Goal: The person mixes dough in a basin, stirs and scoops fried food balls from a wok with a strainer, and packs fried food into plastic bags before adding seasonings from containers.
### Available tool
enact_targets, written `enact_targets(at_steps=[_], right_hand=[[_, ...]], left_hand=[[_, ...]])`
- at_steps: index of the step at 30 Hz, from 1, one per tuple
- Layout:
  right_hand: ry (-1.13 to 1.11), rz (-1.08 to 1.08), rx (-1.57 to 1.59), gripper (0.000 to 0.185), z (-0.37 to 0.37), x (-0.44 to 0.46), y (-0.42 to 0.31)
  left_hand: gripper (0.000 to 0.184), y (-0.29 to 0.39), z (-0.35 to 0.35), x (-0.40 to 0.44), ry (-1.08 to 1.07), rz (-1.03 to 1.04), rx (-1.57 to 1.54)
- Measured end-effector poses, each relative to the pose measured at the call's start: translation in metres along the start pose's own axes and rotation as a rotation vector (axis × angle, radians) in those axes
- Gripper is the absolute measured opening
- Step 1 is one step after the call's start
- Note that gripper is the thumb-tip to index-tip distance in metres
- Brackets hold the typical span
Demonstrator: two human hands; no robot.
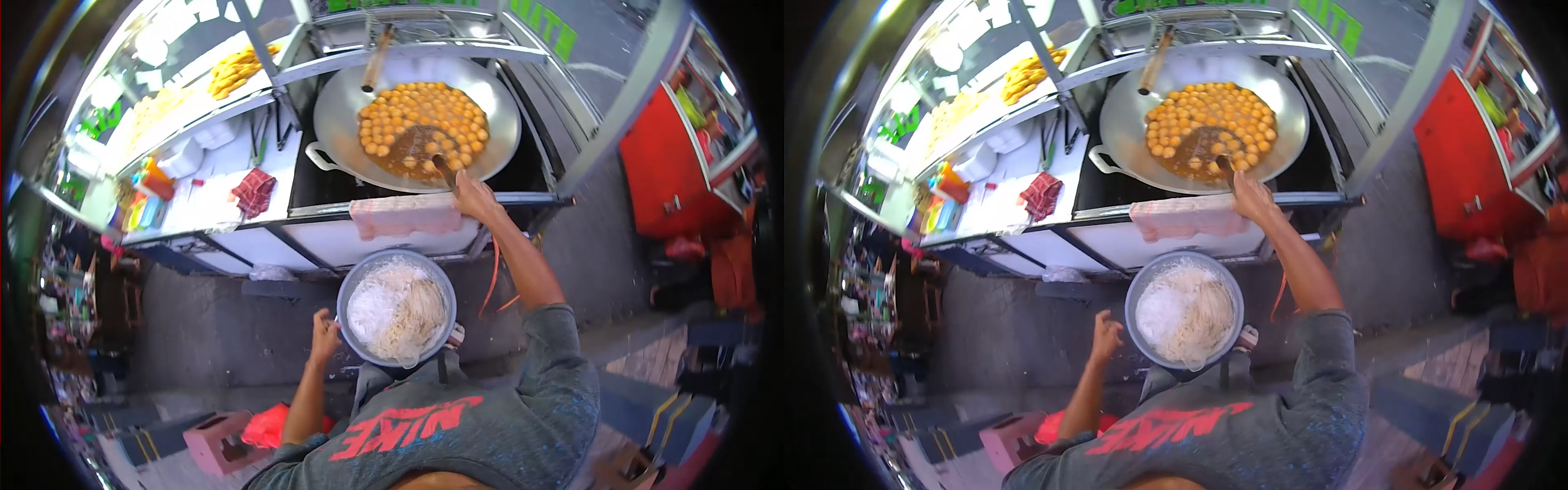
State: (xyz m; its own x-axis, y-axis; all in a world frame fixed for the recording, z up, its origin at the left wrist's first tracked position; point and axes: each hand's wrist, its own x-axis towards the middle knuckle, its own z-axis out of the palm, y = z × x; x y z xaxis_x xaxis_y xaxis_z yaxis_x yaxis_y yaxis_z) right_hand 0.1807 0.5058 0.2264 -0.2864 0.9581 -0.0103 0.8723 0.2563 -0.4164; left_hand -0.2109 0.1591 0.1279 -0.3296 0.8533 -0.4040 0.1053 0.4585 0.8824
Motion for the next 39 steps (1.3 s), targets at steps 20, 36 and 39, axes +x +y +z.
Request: enact_targets(at_steps=[20, 36, 39], right_hand=[[0.053, 0.124, -0.212, 0.062, -0.171, -0.041, 0.058], [0.175, 0.057, 0.811, 0.063, -0.049, -0.042, 0.137], [0.118, 0.155, 0.946, 0.064, -0.048, -0.048, 0.124]], left_hand=[[0.057, 0.407, 0.125, 0.242, 0.427, 0.855, 0.540], [0.057, 0.491, 0.240, 0.335, -0.052, 0.279, -0.023], [0.050, 0.498, 0.234, 0.306, -0.200, 0.308, -0.327]])
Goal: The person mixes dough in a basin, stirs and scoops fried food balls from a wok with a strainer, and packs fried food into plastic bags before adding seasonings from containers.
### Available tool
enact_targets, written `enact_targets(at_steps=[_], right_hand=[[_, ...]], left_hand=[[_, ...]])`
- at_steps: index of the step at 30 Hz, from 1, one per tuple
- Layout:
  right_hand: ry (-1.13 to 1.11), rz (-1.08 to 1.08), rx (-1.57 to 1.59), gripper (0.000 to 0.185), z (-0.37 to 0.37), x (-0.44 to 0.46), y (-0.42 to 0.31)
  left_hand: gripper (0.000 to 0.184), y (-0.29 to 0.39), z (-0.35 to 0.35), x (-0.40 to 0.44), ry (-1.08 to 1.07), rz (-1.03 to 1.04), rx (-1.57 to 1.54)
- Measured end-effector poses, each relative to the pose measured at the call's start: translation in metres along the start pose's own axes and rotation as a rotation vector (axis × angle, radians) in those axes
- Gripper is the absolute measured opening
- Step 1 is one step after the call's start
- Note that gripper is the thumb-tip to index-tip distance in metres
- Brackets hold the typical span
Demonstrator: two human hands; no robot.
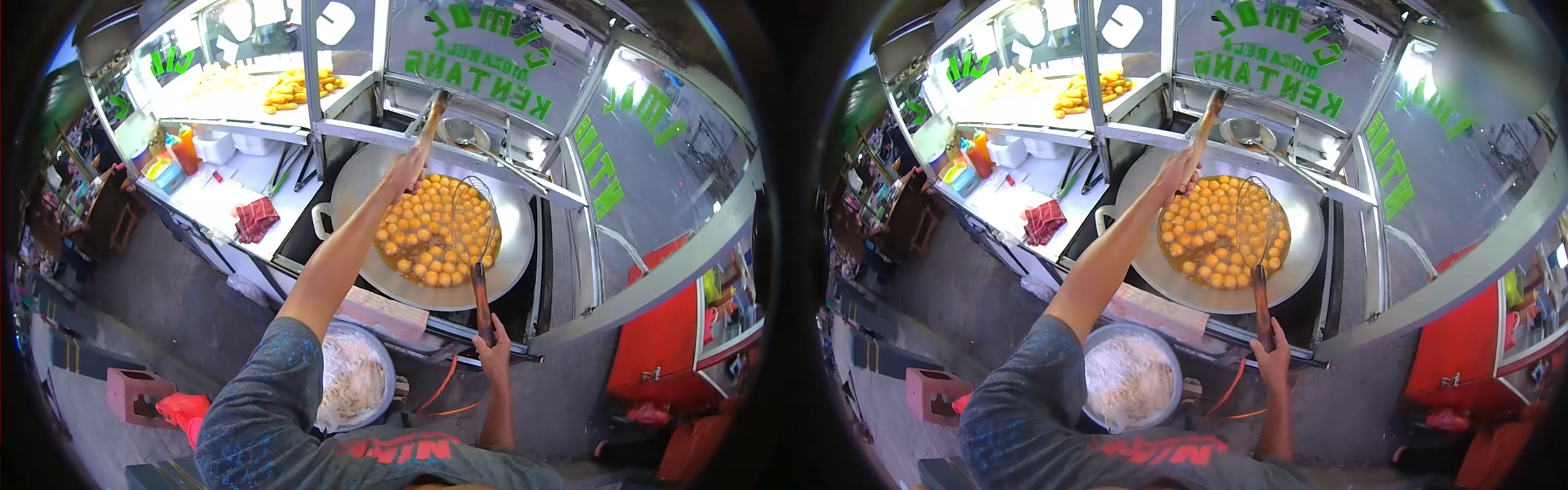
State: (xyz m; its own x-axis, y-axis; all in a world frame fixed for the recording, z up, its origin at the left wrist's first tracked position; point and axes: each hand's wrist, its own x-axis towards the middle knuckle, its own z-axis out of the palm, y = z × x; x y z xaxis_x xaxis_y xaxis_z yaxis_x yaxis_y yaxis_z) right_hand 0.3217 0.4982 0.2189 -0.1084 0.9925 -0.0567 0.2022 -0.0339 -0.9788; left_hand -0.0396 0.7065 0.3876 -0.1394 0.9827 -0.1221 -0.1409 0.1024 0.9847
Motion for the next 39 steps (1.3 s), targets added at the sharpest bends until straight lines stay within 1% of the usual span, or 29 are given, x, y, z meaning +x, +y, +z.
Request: enact_targets(at_steps=[1, 2, 4, 5, 6, 7, 8, 9, 10, 11, 12, 13, 15, 16, 17, 18, 20, 23, 26, 29, 30, 31, 33, 34, 37, 38, 39], right_hand=[[-0.013, 0.038, 0.035, 0.065, 0.003, -0.003, -0.005], [-0.016, 0.015, 0.016, 0.066, 0.006, -0.005, 0.000], [-0.002, 0.098, 0.058, 0.066, 0.009, -0.014, -0.019], [-0.001, 0.145, 0.076, 0.066, 0.012, -0.019, -0.027], [0.025, 0.120, 0.059, 0.066, 0.013, -0.022, -0.028], [0.046, 0.030, 0.024, 0.064, 0.011, -0.023, -0.011], [0.043, 0.094, -0.089, 0.063, 0.005, -0.030, -0.022], [0.093, -0.016, -0.169, 0.063, -0.001, -0.026, 0.003], [0.101, -0.023, -0.239, 0.062, -0.008, -0.029, -0.005], [0.153, -0.232, -0.443, 0.061, -0.015, -0.028, -0.011], [0.166, -0.216, -0.514, 0.061, -0.022, -0.024, -0.018], [0.175, -0.217, -0.568, 0.063, -0.029, -0.015, -0.018], [0.175, -0.204, -0.707, 0.065, -0.040, 0.014, -0.016], [0.179, -0.096, -0.809, 0.065, -0.039, 0.026, -0.033], [0.204, -0.101, -0.848, 0.062, -0.038, 0.043, -0.032], [0.183, -0.070, -0.880, 0.059, -0.037, 0.056, -0.038], [0.158, -0.025, -0.915, 0.054, -0.032, 0.081, -0.047], [0.151, 0.020, -0.890, 0.046, -0.018, 0.115, -0.038], [0.123, 0.039, -0.801, 0.039, 0.010, 0.131, -0.016], [0.077, 0.011, -0.685, 0.037, 0.046, 0.147, 0.018], [0.063, -0.010, -0.667, 0.037, 0.059, 0.152, 0.032], [0.047, -0.032, -0.648, 0.036, 0.071, 0.152, 0.031], [-0.032, 0.024, -0.575, 0.038, 0.084, 0.142, 0.020], [-0.069, 0.054, -0.540, 0.038, 0.090, 0.134, 0.014], [-0.101, -0.081, -0.546, 0.041, 0.101, 0.115, 0.013], [-0.090, -0.167, -0.591, 0.045, 0.096, 0.111, 0.011], [-0.093, -0.179, -0.613, 0.049, 0.089, 0.100, -0.005]], left_hand=[[0.049, 0.001, -0.002, -0.009, -0.047, 0.025, -0.108], [0.047, -0.002, -0.004, -0.024, -0.065, 0.070, -0.109], [0.043, -0.008, -0.010, -0.078, -0.077, 0.151, -0.113], [0.040, -0.010, -0.018, -0.113, -0.077, 0.203, -0.033], [0.039, -0.014, -0.028, -0.151, -0.086, 0.251, 0.052], [0.039, -0.031, -0.049, -0.183, -0.033, 0.266, 0.183], [0.039, -0.048, -0.072, -0.216, -0.005, 0.278, 0.314], [0.039, -0.056, -0.091, -0.252, 0.029, 0.324, 0.471], [0.037, -0.067, -0.107, -0.280, 0.105, 0.483, 0.662], [0.038, -0.080, -0.126, -0.307, 0.168, 0.396, 0.800], [0.038, -0.080, -0.136, -0.329, 0.160, 0.417, 0.869], [0.035, -0.076, -0.140, -0.343, 0.213, 0.434, 1.070], [0.035, -0.072, -0.136, -0.344, 0.244, 0.387, 1.378], [0.031, -0.077, -0.132, -0.333, 0.266, 0.412, 1.495], [0.026, -0.087, -0.132, -0.316, 0.285, 0.389, 1.535], [0.025, -0.095, -0.128, -0.299, 0.322, 0.365, 1.545], [0.027, -0.106, -0.122, -0.262, 0.362, 0.198, 1.604], [0.032, -0.098, -0.096, -0.238, 0.396, 0.075, 1.538], [0.039, -0.123, -0.091, -0.209, 0.375, -0.094, 1.396], [0.043, -0.107, -0.073, -0.215, 0.250, -0.438, 0.807], [0.040, -0.137, -0.085, -0.203, 0.225, -0.479, 0.658], [0.039, -0.136, -0.083, -0.206, 0.222, -0.531, 0.572], [0.038, -0.136, -0.074, -0.218, 0.214, -0.633, 0.401], [0.037, -0.123, -0.066, -0.229, 0.169, -0.687, 0.260], [0.038, -0.152, -0.076, -0.215, 0.073, -0.883, 0.074], [0.041, -0.157, -0.077, -0.213, 0.041, -0.873, 0.067], [0.043, -0.153, -0.076, -0.213, 0.056, -0.800, 0.184]])
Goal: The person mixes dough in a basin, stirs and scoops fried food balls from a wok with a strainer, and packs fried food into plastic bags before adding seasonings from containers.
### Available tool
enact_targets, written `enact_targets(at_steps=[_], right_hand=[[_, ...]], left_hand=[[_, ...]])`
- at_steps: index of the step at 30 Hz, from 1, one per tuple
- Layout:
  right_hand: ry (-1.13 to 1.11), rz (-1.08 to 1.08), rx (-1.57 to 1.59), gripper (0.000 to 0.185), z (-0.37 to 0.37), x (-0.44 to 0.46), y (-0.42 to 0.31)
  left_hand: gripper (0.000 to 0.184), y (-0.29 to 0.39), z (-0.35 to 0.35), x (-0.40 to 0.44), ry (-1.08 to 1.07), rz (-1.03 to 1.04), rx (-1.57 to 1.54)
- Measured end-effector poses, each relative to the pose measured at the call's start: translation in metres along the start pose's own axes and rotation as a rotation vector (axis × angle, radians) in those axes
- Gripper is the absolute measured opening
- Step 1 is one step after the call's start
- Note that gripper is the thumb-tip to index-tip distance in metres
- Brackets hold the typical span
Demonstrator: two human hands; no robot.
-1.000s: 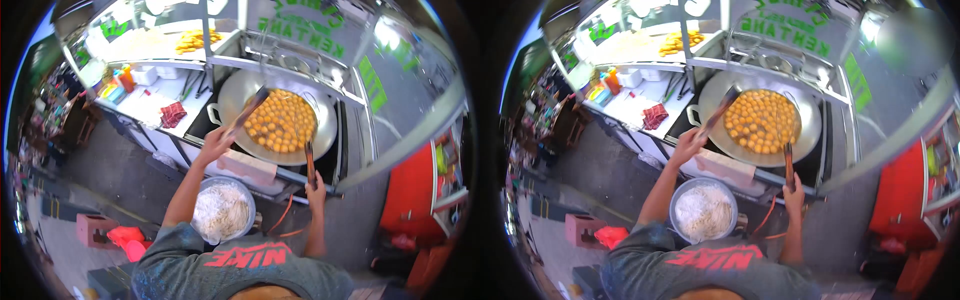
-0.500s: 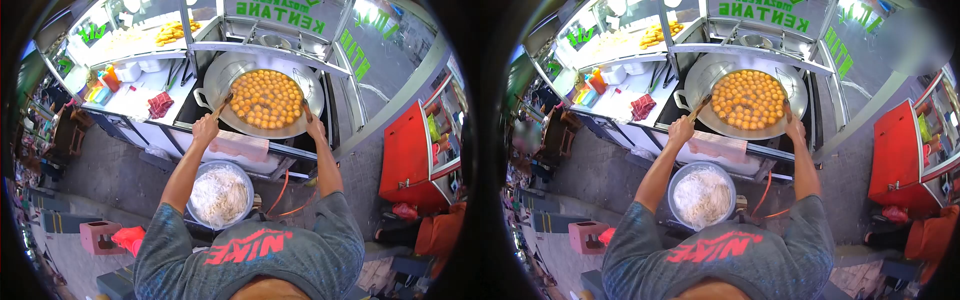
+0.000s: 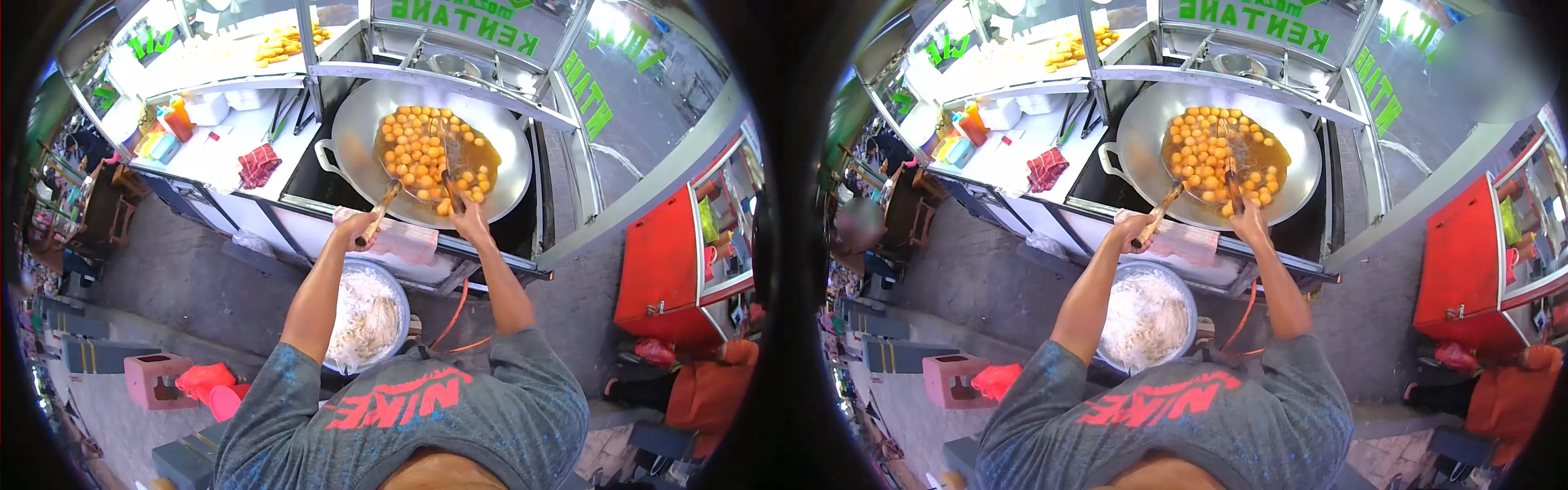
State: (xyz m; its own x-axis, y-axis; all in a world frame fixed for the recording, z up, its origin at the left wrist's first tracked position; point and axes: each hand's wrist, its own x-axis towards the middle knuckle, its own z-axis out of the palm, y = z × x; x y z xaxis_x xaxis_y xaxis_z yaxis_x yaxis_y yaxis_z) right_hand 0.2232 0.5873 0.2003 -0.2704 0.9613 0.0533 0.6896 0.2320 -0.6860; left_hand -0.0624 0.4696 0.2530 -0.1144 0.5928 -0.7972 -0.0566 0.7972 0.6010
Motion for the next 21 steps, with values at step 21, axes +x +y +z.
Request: enact_targets(at_steps=[21], right_hand=[[-0.211, -0.165, -0.556, 0.042, -0.028, 0.015, -0.020]], left_hand=[[0.025, -0.012, 0.041, -0.017, 0.278, 0.192, 0.966]])
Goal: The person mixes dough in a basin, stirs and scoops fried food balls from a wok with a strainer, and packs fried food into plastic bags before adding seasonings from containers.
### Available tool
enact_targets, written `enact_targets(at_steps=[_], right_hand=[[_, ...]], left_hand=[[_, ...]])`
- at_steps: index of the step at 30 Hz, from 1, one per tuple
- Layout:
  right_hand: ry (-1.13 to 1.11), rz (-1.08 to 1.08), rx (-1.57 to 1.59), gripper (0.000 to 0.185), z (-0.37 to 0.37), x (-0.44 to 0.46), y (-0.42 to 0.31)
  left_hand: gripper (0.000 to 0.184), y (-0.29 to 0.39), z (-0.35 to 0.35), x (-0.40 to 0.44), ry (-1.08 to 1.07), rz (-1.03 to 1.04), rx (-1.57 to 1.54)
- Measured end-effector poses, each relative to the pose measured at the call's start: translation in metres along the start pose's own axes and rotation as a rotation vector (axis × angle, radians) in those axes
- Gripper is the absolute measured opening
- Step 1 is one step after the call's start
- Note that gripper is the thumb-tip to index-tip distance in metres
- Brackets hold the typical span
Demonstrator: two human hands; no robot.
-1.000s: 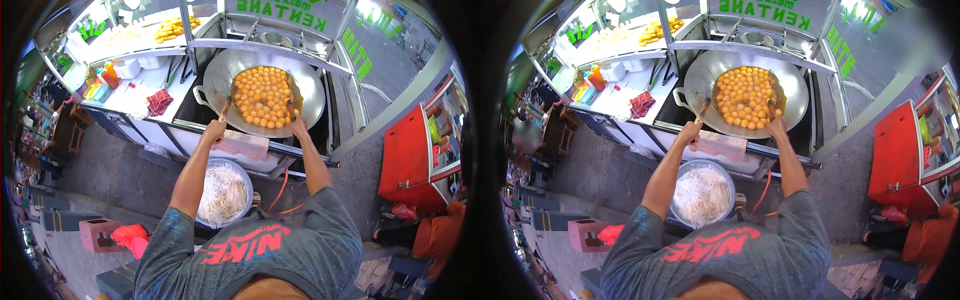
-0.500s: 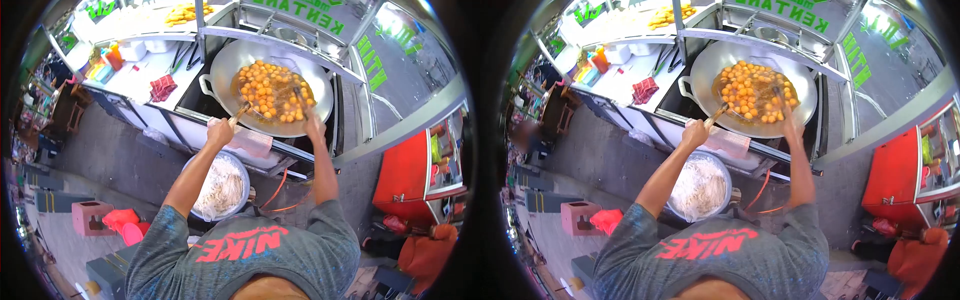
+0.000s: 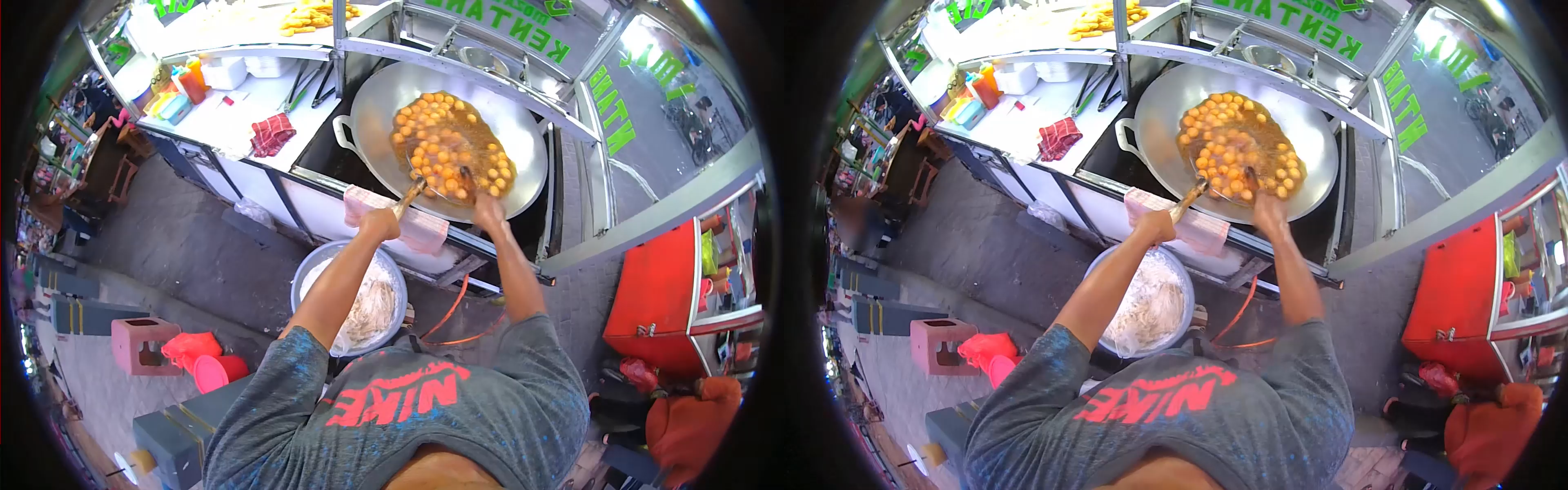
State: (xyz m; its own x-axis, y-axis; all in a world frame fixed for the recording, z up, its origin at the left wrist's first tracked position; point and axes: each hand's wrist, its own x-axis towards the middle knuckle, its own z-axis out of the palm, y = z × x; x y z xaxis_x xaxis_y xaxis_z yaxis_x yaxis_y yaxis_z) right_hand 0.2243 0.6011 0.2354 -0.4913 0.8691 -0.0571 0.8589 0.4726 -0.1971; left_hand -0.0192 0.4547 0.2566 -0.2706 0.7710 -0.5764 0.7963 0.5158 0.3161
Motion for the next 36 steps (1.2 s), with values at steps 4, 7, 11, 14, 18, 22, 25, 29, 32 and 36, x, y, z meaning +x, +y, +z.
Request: enact_targets(at_steps=[4, 7, 11, 14, 18, 22, 25, 29, 32, 36], right_hand=[[-0.053, 0.069, 0.096, 0.040, 0.001, -0.057, -0.038], [-0.026, 0.065, 0.035, 0.045, -0.002, -0.088, -0.059], [0.042, 0.032, -0.013, 0.063, -0.019, -0.112, -0.064], [0.165, 0.041, -0.074, 0.071, -0.041, -0.128, -0.053], [0.301, 0.090, -0.145, 0.072, -0.069, -0.140, -0.041], [0.438, 0.135, -0.111, 0.071, -0.074, -0.168, -0.031], [0.464, 0.227, 0.180, 0.070, -0.056, -0.191, -0.029], [0.623, 0.215, 0.630, 0.068, 0.014, -0.199, -0.036], [0.311, 0.394, 1.346, 0.053, 0.020, -0.187, -0.066], [0.035, 0.496, 1.984, 0.039, 0.009, -0.168, -0.089]], left_hand=[[0.027, -0.010, 0.024, -0.003, 0.143, -0.032, -0.251], [0.027, -0.021, 0.045, 0.010, 0.263, 0.001, -0.380], [0.028, -0.041, 0.070, 0.013, 0.451, 0.170, -0.509], [0.028, -0.040, 0.070, -0.011, 0.377, 0.144, -0.698], [0.028, -0.041, 0.092, 0.004, 0.383, 0.129, -0.824], [0.029, -0.047, 0.104, 0.011, 0.469, 0.206, -0.836], [0.028, -0.054, 0.099, -0.006, 0.518, 0.259, -0.804], [0.028, -0.065, 0.117, 0.002, 0.577, 0.329, -0.880], [0.026, -0.038, 0.119, -0.007, 0.567, 0.315, -0.950], [0.026, -0.026, 0.133, 0.005, 0.559, 0.282, -0.942]])
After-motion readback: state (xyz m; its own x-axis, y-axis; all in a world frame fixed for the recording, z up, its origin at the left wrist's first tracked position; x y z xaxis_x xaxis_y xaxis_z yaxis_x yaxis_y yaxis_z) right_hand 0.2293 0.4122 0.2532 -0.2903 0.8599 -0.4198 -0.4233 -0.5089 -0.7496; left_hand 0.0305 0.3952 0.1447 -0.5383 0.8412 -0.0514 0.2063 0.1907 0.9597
